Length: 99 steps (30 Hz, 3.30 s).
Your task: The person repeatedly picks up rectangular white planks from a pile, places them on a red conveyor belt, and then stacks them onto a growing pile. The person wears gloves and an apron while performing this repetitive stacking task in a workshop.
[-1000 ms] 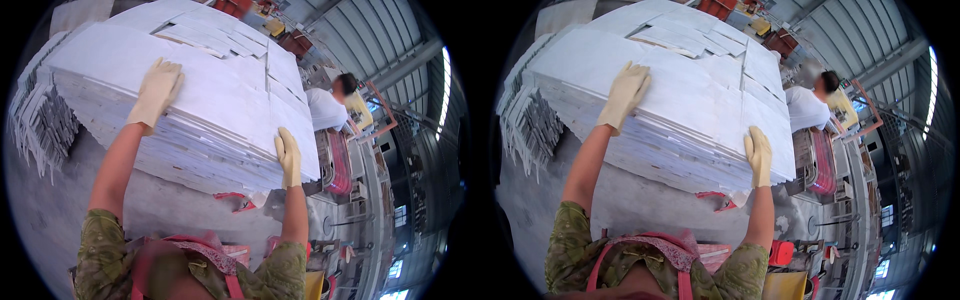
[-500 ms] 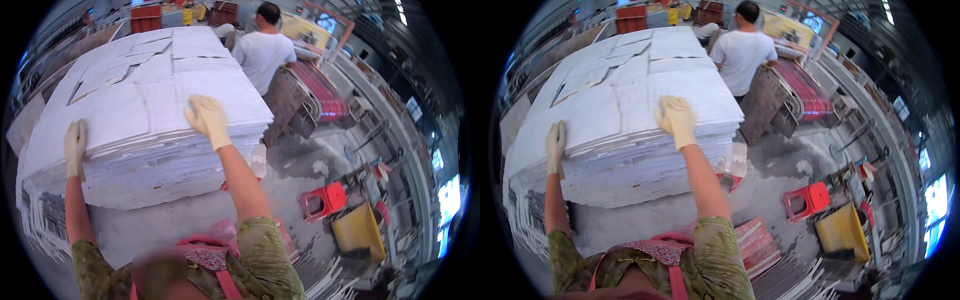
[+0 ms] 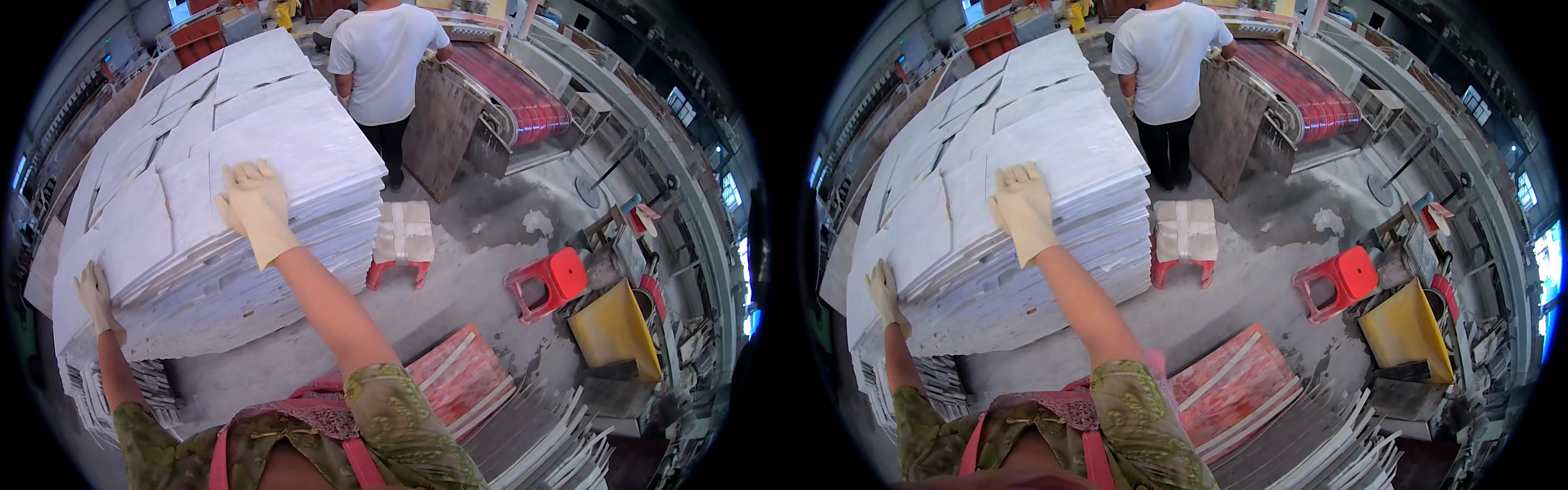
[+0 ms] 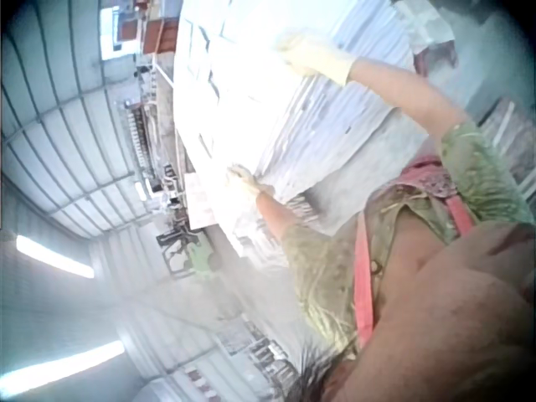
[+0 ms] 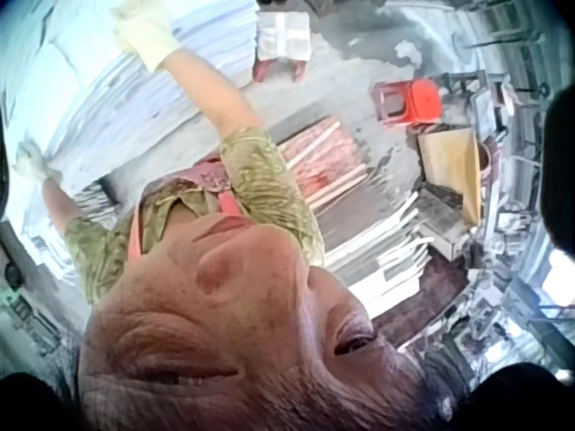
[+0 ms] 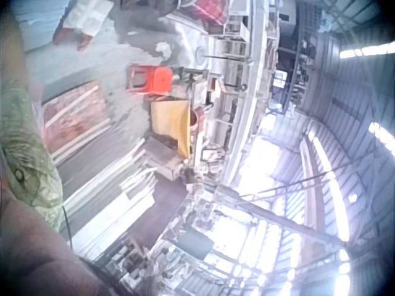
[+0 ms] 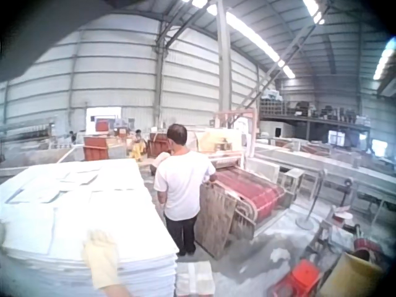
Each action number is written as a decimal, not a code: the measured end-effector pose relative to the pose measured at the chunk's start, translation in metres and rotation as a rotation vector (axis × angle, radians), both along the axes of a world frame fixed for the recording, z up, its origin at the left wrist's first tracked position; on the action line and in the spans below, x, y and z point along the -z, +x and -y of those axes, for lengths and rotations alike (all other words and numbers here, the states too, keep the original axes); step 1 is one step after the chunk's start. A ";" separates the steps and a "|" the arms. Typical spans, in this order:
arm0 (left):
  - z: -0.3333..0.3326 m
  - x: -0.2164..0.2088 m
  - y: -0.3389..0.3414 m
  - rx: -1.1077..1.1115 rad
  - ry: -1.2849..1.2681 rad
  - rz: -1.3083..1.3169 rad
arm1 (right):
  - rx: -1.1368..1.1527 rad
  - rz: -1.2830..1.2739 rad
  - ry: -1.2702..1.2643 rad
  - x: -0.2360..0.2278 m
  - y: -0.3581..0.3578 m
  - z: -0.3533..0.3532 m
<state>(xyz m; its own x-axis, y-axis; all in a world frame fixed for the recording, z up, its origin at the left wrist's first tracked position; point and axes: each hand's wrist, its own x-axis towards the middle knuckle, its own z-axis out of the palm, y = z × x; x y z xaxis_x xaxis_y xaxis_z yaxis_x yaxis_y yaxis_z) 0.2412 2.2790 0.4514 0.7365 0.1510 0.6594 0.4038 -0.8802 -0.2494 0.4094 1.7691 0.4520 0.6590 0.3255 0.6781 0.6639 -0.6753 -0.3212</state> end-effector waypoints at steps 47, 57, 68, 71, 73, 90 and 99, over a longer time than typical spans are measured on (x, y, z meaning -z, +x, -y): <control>0.045 -0.002 -0.005 0.046 -0.550 0.205 | -0.049 0.092 -0.015 0.002 0.007 0.005; 0.044 0.000 0.015 -0.073 -0.510 0.193 | -0.171 0.048 0.199 -0.015 -0.030 0.025; 0.081 -0.015 0.009 0.034 -0.632 0.233 | 0.912 -1.328 -0.074 0.358 -0.472 0.334; 0.064 -0.014 -0.007 -0.001 -0.744 0.088 | 0.607 -1.847 -1.087 0.339 -0.638 0.331; 0.053 -0.016 -0.006 -0.012 -0.708 0.111 | 0.659 -1.789 -0.854 0.323 -0.688 0.330; 0.594 0.306 -0.020 0.889 -0.750 -0.848 | 1.238 -0.786 1.037 0.353 -0.469 0.437; 0.642 0.317 0.006 0.563 -0.983 -0.882 | 1.422 -1.303 1.029 0.388 -0.536 0.476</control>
